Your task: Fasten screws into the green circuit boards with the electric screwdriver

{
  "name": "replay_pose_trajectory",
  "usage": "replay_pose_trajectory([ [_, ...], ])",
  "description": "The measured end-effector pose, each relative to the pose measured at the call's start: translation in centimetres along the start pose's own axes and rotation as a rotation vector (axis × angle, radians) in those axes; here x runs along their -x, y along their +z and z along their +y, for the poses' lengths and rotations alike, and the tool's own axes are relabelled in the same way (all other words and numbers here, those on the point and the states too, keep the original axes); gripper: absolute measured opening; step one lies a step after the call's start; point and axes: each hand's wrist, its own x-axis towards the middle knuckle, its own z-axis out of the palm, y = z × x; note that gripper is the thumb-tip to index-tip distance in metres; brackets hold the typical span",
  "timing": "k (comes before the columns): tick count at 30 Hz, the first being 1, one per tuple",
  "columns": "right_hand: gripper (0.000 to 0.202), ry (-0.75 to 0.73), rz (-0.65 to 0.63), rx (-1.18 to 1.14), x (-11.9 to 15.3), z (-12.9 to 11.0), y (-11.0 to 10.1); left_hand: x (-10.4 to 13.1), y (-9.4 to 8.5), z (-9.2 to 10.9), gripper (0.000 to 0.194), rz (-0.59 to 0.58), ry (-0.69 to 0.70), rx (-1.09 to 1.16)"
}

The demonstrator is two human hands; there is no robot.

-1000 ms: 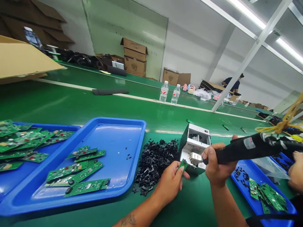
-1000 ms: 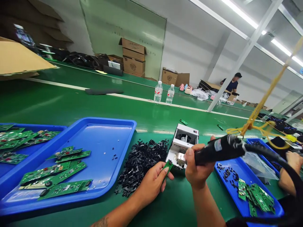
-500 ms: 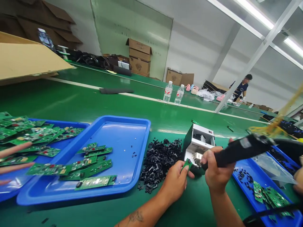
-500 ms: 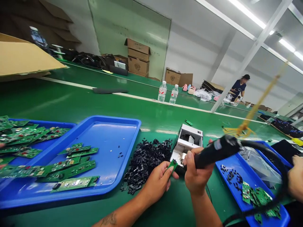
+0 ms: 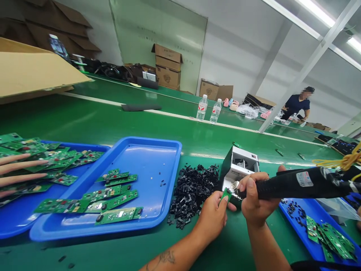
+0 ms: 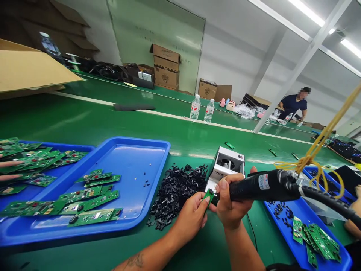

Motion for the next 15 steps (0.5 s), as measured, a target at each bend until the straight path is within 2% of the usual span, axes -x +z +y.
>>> replay_pose_trajectory([
  [5, 0.076, -0.016, -0.014, -0.014, 0.0, 0.0, 0.0, 0.1, 0.0, 0.1, 0.036, 0.005, -0.029, 0.012],
  [10, 0.061, -0.009, -0.051, 0.013, 0.4, 0.3, -0.3, 0.2, 0.0, 0.2, 0.036, 0.009, -0.028, 0.007],
  [15, 0.053, -0.056, -0.103, 0.102, 1.4, 1.3, -0.8, 0.0, 0.0, -0.4, 0.039, 0.019, 0.010, 0.007],
])
